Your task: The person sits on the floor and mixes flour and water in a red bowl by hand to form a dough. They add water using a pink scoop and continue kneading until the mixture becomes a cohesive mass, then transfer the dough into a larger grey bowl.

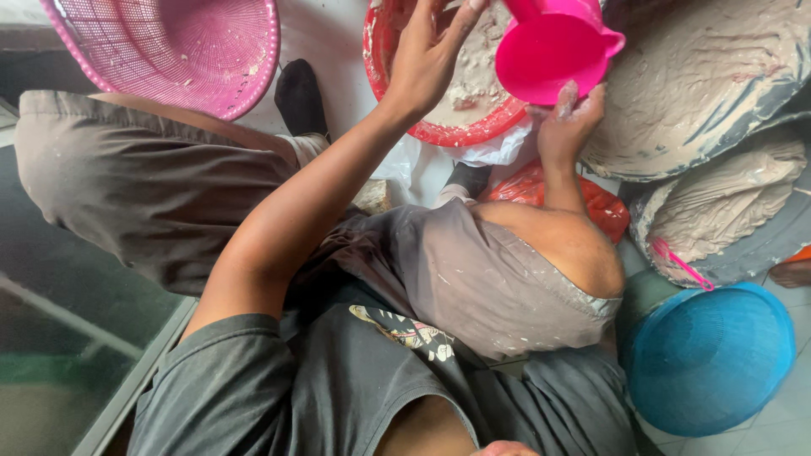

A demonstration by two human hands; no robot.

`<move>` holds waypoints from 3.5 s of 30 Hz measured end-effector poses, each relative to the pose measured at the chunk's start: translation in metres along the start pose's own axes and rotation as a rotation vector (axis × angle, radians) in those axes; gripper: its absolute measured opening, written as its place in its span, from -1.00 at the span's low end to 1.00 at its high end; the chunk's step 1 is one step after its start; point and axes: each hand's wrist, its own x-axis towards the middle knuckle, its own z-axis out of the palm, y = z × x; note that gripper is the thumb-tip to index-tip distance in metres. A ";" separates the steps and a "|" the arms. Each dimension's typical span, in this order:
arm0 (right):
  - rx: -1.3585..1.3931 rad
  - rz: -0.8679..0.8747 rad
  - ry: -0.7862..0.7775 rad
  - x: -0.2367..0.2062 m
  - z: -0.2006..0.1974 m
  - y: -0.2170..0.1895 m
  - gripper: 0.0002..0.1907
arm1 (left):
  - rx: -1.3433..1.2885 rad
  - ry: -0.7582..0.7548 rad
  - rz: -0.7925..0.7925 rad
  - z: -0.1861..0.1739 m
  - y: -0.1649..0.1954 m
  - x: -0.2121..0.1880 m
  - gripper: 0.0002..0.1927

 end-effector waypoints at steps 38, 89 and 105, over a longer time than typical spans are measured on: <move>0.683 0.626 1.296 -0.442 -0.301 0.106 -0.71 | 0.712 -0.029 -0.488 -0.104 0.024 -0.029 -0.49; -0.953 0.155 -0.452 0.127 0.188 0.070 -0.51 | 0.755 0.353 -0.346 -0.110 -0.127 0.005 -0.72; -1.389 0.038 -0.530 0.034 0.160 0.039 -0.16 | 0.796 0.343 -0.322 -0.107 -0.113 0.012 -0.70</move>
